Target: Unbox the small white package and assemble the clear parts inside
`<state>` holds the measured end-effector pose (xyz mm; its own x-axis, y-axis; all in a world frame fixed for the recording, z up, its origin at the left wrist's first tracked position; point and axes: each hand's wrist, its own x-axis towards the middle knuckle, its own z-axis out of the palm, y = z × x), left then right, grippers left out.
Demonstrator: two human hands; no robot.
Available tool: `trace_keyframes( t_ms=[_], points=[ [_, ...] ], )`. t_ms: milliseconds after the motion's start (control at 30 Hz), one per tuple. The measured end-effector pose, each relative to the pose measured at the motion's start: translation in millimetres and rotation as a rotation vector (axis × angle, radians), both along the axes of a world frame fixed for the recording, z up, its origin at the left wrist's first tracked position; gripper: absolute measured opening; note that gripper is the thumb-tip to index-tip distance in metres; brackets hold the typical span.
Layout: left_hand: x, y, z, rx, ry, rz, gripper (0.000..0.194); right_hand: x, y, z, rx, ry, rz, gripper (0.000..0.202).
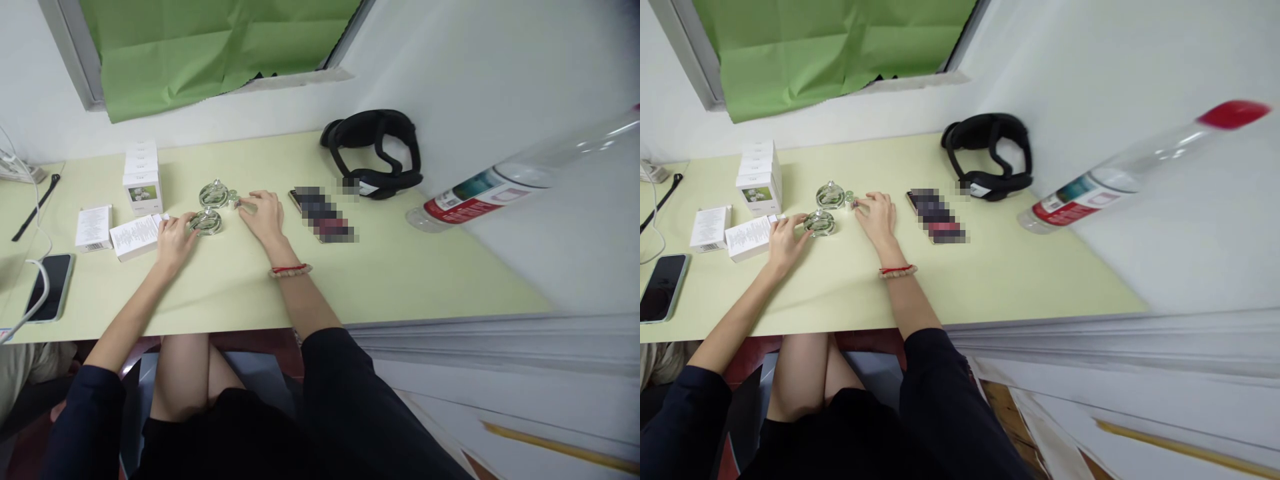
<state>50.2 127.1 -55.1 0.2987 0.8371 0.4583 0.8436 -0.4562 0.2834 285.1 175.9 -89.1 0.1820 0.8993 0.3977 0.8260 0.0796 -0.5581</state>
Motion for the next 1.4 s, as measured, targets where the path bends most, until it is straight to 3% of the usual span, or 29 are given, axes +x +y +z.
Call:
trace_keyframes(
  t_ms=[167, 267, 533, 700, 867, 1100, 1400],
  points=[
    [1.6, -0.6, 0.1, -0.013, 0.018, 0.003, 0.013, 0.0, -0.4, -0.5, 0.023, -0.012, 0.021, 0.026],
    [1.7, -0.2, -0.1, -0.018, 0.053, -0.026, 0.011, 0.2, 0.6, -2.0, 0.041, 0.003, 0.032, 0.017],
    [7.1, -6.3, -7.5, 0.025, 0.054, -0.148, 0.030, 5.1, 5.3, -9.7, 0.018, 0.064, -0.051, 0.018],
    [10.4, -8.9, -10.2, 0.054, 0.063, -0.204, 0.033, 5.5, 4.9, -8.5, -0.037, 0.176, -0.090, 0.013],
    [13.3, -7.4, -11.6, -0.003, 0.108, -0.221, 0.038, 2.5, 7.2, -7.4, 0.020, 0.285, -0.011, 0.014],
    [18.3, -7.1, -6.8, -0.094, 0.213, -0.223, 0.062, 3.2, 12.1, -8.4, 0.077, 0.335, 0.030, 0.018],
    [18.9, -5.5, -7.3, -0.114, 0.211, -0.218, 0.067, 1.9, 13.4, -8.4, 0.082, 0.420, 0.107, 0.014]
  ],
)
